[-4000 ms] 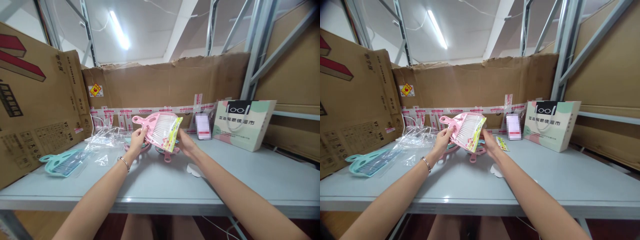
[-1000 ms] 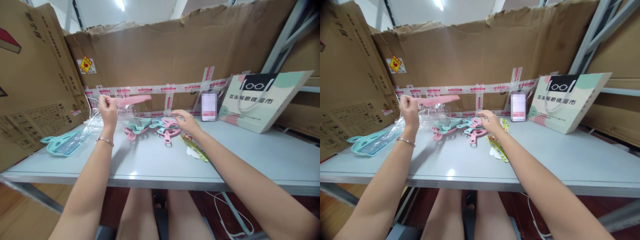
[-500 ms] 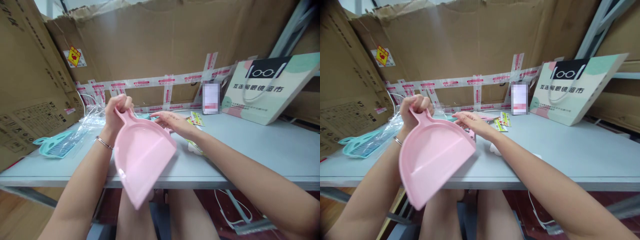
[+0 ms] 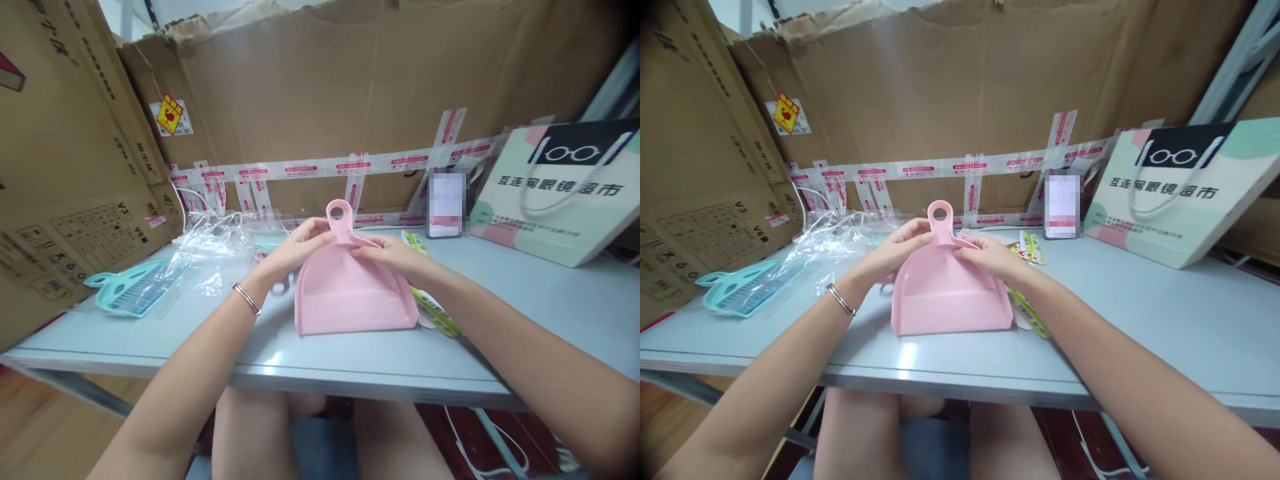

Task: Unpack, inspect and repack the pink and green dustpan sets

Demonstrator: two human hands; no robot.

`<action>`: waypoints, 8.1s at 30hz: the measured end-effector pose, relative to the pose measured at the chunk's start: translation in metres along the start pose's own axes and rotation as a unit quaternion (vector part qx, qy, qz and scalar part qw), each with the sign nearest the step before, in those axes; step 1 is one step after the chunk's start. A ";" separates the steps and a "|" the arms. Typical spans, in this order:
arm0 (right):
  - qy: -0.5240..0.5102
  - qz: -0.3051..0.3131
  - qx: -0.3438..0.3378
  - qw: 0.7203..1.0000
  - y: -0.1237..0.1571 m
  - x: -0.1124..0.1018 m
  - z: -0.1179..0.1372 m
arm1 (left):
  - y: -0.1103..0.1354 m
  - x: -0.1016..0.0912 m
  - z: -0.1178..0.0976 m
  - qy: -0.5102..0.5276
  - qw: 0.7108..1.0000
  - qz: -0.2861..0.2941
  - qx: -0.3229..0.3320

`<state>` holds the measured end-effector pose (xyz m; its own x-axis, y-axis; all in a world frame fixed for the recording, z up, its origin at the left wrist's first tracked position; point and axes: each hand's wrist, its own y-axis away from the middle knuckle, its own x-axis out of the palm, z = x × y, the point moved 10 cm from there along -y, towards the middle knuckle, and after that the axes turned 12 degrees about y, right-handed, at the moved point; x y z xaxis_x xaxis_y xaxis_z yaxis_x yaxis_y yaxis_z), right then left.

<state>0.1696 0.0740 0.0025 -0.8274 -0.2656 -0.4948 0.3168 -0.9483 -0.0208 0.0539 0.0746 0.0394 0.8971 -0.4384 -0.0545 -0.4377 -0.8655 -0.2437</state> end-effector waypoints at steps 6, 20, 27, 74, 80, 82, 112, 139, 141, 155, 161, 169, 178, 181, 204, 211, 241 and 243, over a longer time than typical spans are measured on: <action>0.080 -0.015 -0.023 0.996 -0.002 -0.001 0.003 | -0.001 0.007 -0.006 -0.065 0.997 0.022 0.022; 0.190 0.030 -0.099 0.976 0.006 0.007 0.020 | -0.003 0.003 -0.019 -0.260 0.962 -0.013 0.086; 0.192 0.016 -0.081 0.978 0.007 0.001 0.020 | -0.009 0.001 -0.010 -0.164 0.983 0.018 0.078; 0.348 -0.157 -0.179 0.907 0.012 -0.010 0.048 | 0.002 -0.001 -0.015 -0.177 0.983 0.039 0.016; 0.339 -0.134 -0.170 0.915 0.012 -0.008 0.047 | 0.001 -0.005 -0.014 -0.210 0.978 0.014 0.008; 0.340 -0.133 -0.167 0.916 0.012 -0.007 0.046 | 0.001 -0.005 -0.014 -0.215 0.976 0.009 0.008; 0.479 -0.035 -0.066 0.875 -0.022 -0.072 0.002 | 0.017 -0.031 0.023 -0.014 0.990 -0.029 -0.136; -0.073 -0.123 -0.276 0.951 0.070 -0.179 0.101 | 0.016 -0.027 0.036 0.017 0.991 -0.034 -0.126; -0.083 -0.085 -0.280 0.953 0.085 -0.162 0.106 | 0.015 -0.026 0.035 0.011 0.993 -0.025 -0.116; -0.059 -0.087 -0.162 0.981 0.114 -0.092 0.114 | 0.018 -0.033 0.022 -0.012 0.994 -0.077 -0.081; -0.013 -0.054 -0.045 0.997 0.045 -0.046 0.063 | 0.018 -0.037 0.035 0.002 0.992 -0.107 -0.072; 0.099 -0.233 -0.123 0.960 -0.016 -0.026 0.060 | 0.019 -0.019 0.024 -0.017 0.995 -0.081 -0.054; -0.074 -0.156 -0.058 0.983 -0.037 -0.015 0.015 | 0.012 -0.017 0.031 -0.091 0.993 -0.066 -0.031; -0.114 -0.016 -0.044 0.992 -0.041 0.006 0.010 | 0.011 -0.015 0.030 -0.081 0.994 -0.067 -0.023; -0.031 -0.044 -0.021 0.998 -0.038 0.012 0.015 | 0.007 -0.024 0.027 -0.157 0.982 -0.079 -0.062; -0.012 -0.044 -0.016 0.999 -0.037 0.018 0.012 | 0.012 -0.024 0.029 -0.119 0.986 -0.077 -0.090; 0.025 -0.078 -0.013 0.997 -0.021 0.022 0.016 | 0.013 -0.031 0.046 -0.067 0.990 -0.100 -0.080; 0.021 -0.079 -0.013 0.997 -0.021 0.022 0.017 | 0.013 -0.031 0.048 -0.064 0.990 -0.097 -0.081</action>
<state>0.1368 0.0853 0.0068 -0.8480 -0.1049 -0.5196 0.1960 -0.9728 -0.1234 0.0231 0.0884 -0.0084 0.9608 -0.2351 -0.1468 -0.2512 -0.9625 -0.1027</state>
